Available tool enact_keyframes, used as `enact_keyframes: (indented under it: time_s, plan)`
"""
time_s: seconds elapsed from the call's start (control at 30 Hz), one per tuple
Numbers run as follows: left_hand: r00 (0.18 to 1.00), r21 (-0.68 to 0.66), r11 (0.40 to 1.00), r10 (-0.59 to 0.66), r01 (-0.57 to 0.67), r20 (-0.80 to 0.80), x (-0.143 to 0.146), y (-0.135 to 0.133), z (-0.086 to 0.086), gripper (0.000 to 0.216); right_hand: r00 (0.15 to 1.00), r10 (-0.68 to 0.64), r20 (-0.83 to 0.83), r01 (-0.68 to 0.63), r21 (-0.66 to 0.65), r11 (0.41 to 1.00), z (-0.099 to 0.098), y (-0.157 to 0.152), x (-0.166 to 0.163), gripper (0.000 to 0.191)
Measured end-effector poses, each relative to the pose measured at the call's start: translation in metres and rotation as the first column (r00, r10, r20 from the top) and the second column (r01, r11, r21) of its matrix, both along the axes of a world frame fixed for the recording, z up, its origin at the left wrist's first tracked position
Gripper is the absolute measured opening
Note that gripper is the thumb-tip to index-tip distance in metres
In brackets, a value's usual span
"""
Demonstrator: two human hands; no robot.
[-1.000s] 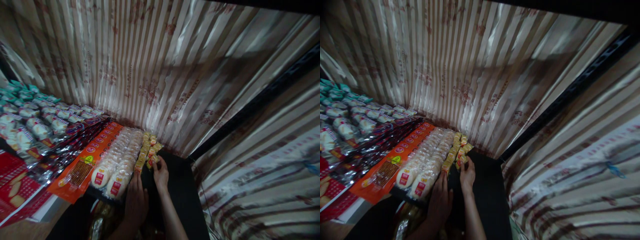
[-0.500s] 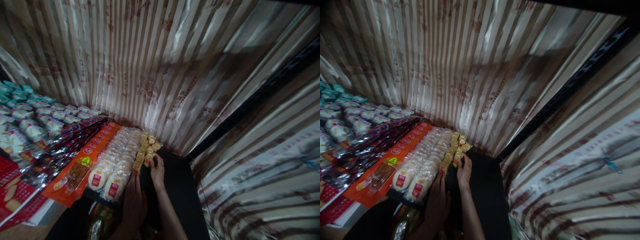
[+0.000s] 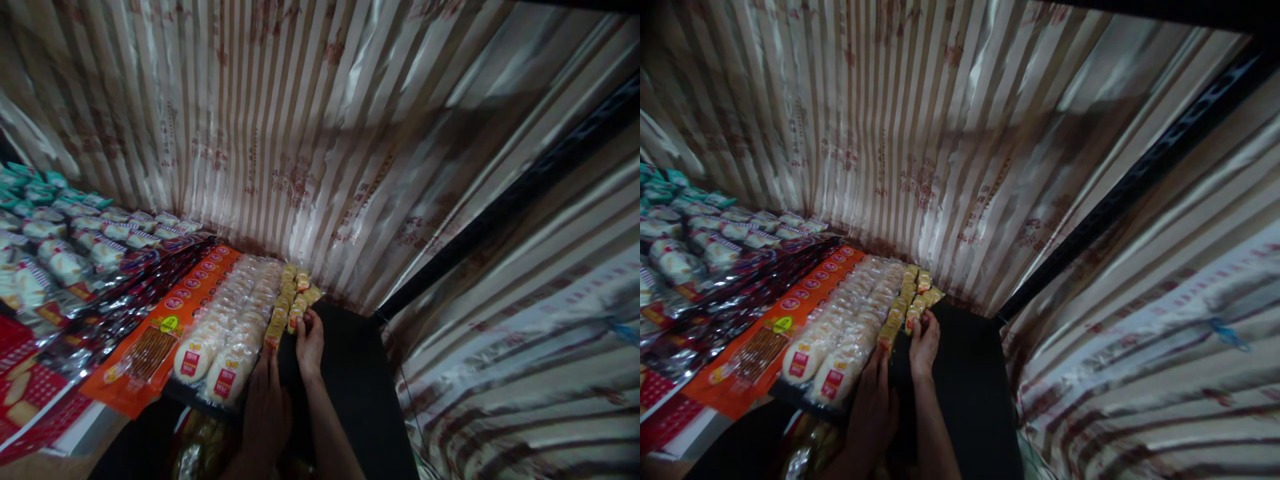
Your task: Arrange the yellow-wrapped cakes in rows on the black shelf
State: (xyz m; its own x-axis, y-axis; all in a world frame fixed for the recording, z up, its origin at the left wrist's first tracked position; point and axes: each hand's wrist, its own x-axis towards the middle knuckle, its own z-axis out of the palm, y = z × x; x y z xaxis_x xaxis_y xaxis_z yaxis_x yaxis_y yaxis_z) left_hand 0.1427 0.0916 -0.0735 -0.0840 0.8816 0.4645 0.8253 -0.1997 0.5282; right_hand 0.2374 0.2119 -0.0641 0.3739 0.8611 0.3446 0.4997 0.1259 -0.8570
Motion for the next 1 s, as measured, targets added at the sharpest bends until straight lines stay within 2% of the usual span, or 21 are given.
enact_keyframes:
  time_s: [0.2, 0.37, 0.4, 0.57, 0.73, 0.83, 1.0]
  plan:
    - [0.998, 0.026, 1.000, -0.016, 0.014, 0.065, -0.004, -0.004, 0.000, 0.061, 0.997, -0.015, -0.081, 0.017, 0.023, 1.000, -0.006, -0.001, -0.001, 0.031]
    - [0.947, -0.002, 0.962, -0.270, 0.274, 0.175, 0.013, -0.004, 0.008, 0.046, 0.996, -0.036, -0.079, 0.036, 0.007, 0.999, -0.006, -0.003, 0.002, 0.028]
    - [0.935, -0.029, 0.957, -0.276, 0.289, 0.224, 0.019, -0.002, 0.009, 0.046, 0.997, -0.028, -0.077, 0.029, 0.012, 1.000, -0.006, -0.003, 0.002, 0.028]
    - [0.879, -0.157, 0.963, -0.127, 0.221, 0.460, 0.051, 0.022, 0.009, 0.051, 0.993, -0.009, -0.114, 0.014, 0.041, 0.999, -0.009, -0.001, 0.006, 0.027]
    - [0.816, -0.247, 0.954, 0.003, 0.172, 0.578, 0.058, 0.047, -0.004, 0.051, 0.993, 0.037, -0.116, -0.032, 0.052, 0.998, -0.011, 0.000, 0.011, 0.029]
    - [0.812, -0.206, 0.965, -0.011, 0.161, 0.584, 0.056, 0.054, -0.008, 0.050, 0.991, 0.056, -0.121, -0.055, 0.013, 0.998, -0.013, 0.001, 0.013, 0.030]
    - [0.862, -0.118, 0.974, -0.114, 0.196, 0.493, 0.056, 0.056, -0.008, 0.048, 0.986, 0.068, -0.155, -0.069, 0.005, 0.998, -0.017, 0.000, 0.014, 0.035]
